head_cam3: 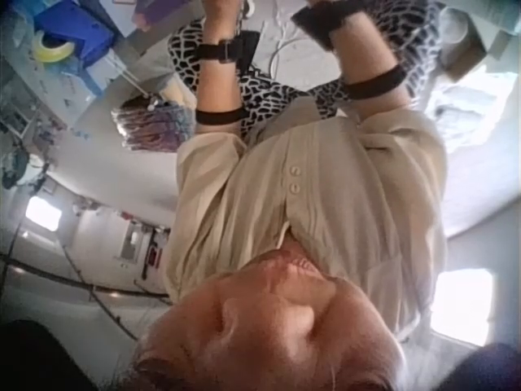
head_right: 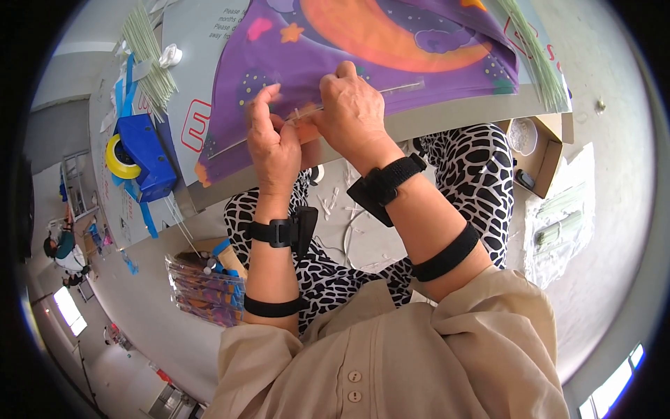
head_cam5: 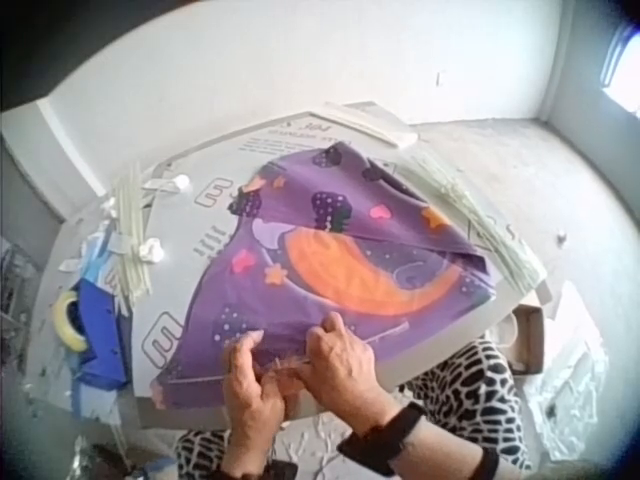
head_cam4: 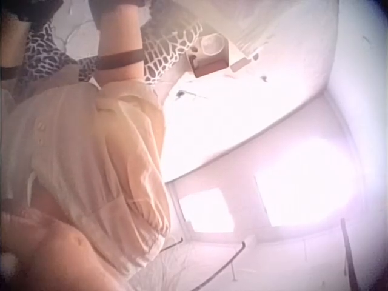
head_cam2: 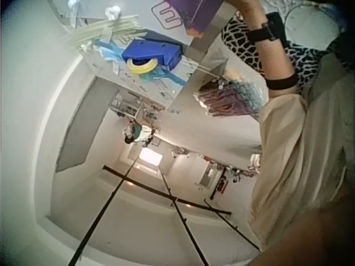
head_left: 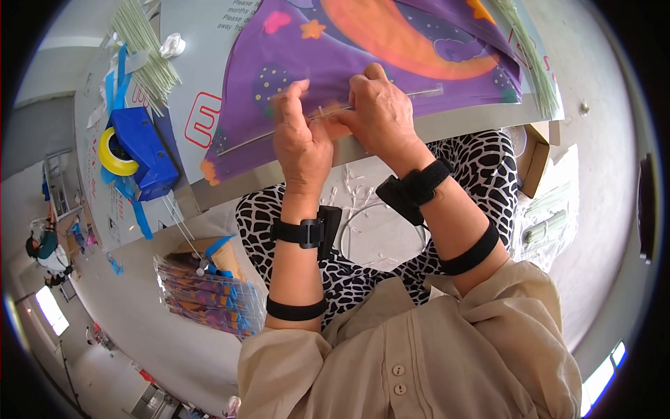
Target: Assembling plastic kites by attaching support sticks and string on a workbench.
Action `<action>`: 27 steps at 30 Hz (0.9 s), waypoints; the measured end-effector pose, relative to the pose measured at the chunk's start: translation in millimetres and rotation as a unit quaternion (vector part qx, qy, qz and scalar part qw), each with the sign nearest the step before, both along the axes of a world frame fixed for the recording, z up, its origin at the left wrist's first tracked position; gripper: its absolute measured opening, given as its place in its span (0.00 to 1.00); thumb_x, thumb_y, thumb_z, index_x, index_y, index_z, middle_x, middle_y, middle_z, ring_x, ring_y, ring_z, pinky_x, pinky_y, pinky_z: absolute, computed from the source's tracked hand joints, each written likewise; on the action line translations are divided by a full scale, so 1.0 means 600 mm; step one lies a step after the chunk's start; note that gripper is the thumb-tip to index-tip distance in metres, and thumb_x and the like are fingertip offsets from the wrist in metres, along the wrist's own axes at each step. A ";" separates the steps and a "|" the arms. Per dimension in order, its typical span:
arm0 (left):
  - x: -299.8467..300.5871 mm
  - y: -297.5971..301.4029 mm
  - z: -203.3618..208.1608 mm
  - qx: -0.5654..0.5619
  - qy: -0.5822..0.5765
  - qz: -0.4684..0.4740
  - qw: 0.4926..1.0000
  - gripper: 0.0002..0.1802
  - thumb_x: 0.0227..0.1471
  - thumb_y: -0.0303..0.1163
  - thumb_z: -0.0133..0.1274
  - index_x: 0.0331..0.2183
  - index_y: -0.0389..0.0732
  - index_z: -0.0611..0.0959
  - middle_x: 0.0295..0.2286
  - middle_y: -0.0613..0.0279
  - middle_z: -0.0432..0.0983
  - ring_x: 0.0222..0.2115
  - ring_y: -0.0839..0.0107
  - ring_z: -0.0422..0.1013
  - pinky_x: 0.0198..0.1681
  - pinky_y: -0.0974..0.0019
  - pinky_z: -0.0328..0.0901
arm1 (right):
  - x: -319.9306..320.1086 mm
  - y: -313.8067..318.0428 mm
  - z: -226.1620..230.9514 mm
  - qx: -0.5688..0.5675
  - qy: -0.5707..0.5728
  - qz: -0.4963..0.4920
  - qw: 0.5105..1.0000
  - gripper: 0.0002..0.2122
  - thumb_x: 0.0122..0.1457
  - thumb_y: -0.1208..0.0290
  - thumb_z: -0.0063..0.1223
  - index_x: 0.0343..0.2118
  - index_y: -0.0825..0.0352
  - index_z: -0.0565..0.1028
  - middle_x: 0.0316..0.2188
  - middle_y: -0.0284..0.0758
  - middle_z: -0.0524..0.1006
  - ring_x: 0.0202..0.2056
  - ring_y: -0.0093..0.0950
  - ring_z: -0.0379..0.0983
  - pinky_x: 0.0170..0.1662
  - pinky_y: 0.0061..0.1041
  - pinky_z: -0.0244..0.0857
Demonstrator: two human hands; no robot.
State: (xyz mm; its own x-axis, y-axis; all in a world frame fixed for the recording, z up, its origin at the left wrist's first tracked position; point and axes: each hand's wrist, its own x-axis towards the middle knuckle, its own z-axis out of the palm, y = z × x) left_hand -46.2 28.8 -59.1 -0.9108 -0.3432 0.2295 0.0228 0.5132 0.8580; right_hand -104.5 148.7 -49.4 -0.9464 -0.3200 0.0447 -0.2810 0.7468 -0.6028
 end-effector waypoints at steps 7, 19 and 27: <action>0.012 -0.052 0.035 0.019 -0.063 0.088 0.994 0.25 0.35 0.13 0.42 0.40 0.36 0.74 0.35 0.58 0.66 0.22 0.76 0.63 0.25 0.74 0.59 | -0.032 -0.003 0.024 0.091 -0.057 0.043 0.993 0.15 0.40 0.58 0.64 0.25 0.65 0.77 0.34 0.38 0.72 0.33 0.38 0.74 0.34 0.35 0.68; 0.039 -0.035 0.044 0.480 -0.208 0.078 0.849 0.07 0.44 0.20 0.47 0.30 0.32 0.76 0.13 0.76 0.58 0.10 0.88 0.50 0.11 0.79 0.44 | -0.032 -0.010 0.009 0.089 -0.017 0.013 0.996 0.15 0.43 0.56 0.60 0.22 0.66 0.77 0.31 0.39 0.74 0.31 0.39 0.73 0.32 0.36 0.67; 0.027 -0.042 0.041 0.427 -0.224 0.067 0.874 0.09 0.43 0.20 0.46 0.31 0.32 0.76 0.14 0.77 0.57 0.10 0.88 0.48 0.11 0.79 0.42 | -0.030 -0.007 0.011 0.097 -0.029 0.020 0.995 0.14 0.44 0.58 0.61 0.25 0.65 0.79 0.32 0.38 0.73 0.33 0.39 0.74 0.33 0.36 0.68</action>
State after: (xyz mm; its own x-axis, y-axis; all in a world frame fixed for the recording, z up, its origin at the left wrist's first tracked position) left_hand -30.0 3.9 -34.4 -0.7824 -0.3250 -0.5312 -0.4249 -0.3450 0.8369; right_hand -122.5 144.4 -42.8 -0.9321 -0.3542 -0.0755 -0.2816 0.8399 -0.4639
